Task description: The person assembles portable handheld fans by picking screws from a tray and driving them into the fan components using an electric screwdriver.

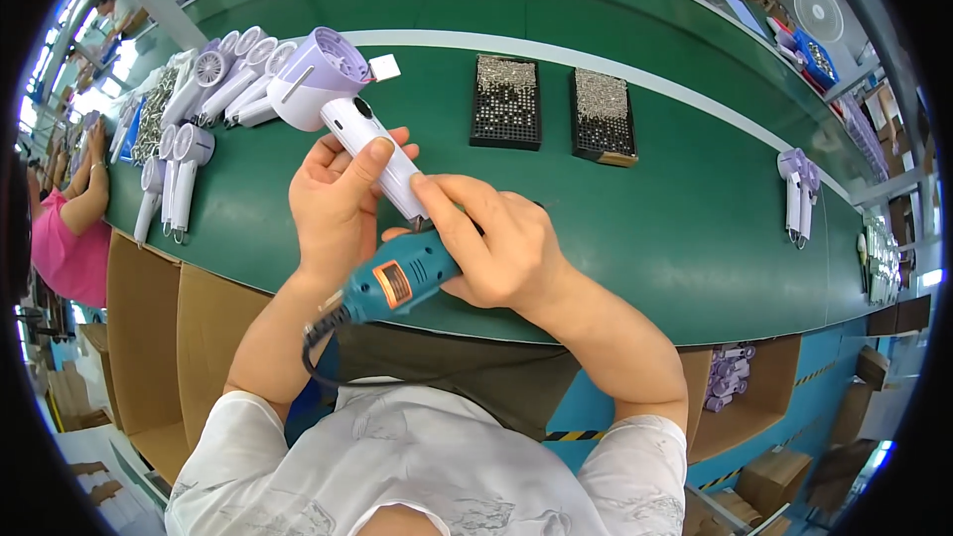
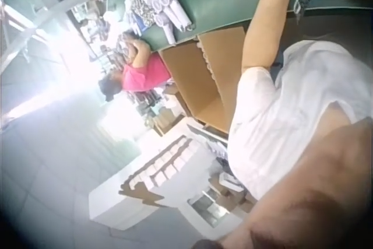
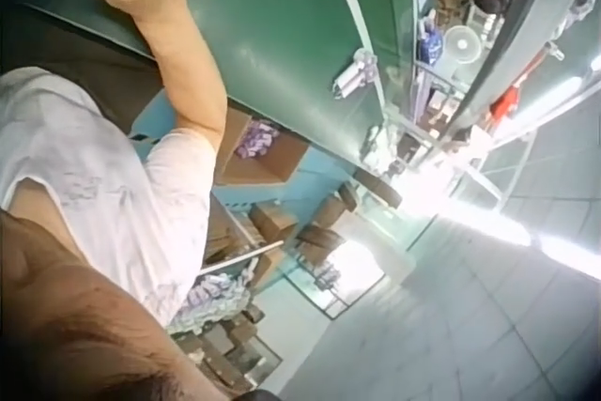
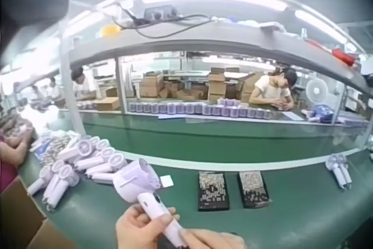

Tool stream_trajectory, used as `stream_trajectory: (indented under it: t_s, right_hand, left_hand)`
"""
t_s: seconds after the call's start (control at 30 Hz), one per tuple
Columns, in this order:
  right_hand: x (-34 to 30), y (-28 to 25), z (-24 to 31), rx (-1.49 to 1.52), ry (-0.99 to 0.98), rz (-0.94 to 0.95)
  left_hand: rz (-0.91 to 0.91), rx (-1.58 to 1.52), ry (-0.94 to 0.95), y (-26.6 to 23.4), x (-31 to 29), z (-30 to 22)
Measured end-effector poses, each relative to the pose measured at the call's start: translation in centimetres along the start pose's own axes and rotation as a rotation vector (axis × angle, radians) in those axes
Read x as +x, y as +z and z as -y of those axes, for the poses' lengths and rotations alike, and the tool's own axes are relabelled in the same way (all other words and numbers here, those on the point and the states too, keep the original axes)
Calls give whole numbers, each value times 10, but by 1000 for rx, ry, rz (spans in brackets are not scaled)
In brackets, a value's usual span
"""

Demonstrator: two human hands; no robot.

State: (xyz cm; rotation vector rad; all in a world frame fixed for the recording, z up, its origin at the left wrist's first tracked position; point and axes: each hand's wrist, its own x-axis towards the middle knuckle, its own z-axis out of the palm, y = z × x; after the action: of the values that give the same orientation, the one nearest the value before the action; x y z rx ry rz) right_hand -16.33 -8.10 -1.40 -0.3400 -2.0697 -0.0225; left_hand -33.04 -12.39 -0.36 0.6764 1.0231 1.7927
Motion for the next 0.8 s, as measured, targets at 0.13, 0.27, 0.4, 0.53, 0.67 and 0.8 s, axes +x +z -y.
stream_trajectory:
  t_s: [0.13, 0.27, 0.4, 0.53, 0.67, 0.8]
  right_hand:
    - [-2, 0, -3, -52, 40, 18]
    - [-1, 0, -4, -12, 96, 8]
    - [11, -5, -3, 10, 114, -57]
    - [10, -6, -5, 63, 124, -103]
    - [7, -8, 0, 135, 154, -50]
    - [6, -6, -5, 199, 207, -32]
  left_hand:
    - [-43, 93, 35, 2, 6, 1]
    - [-14, 133, -56, 2, 13, 3]
    - [467, -142, -24, -22, 19, 5]
    - [652, -114, -49, -32, 26, 5]
    - [693, -33, -28, -43, 31, 6]
    - [564, -5, -80, -34, 28, 2]
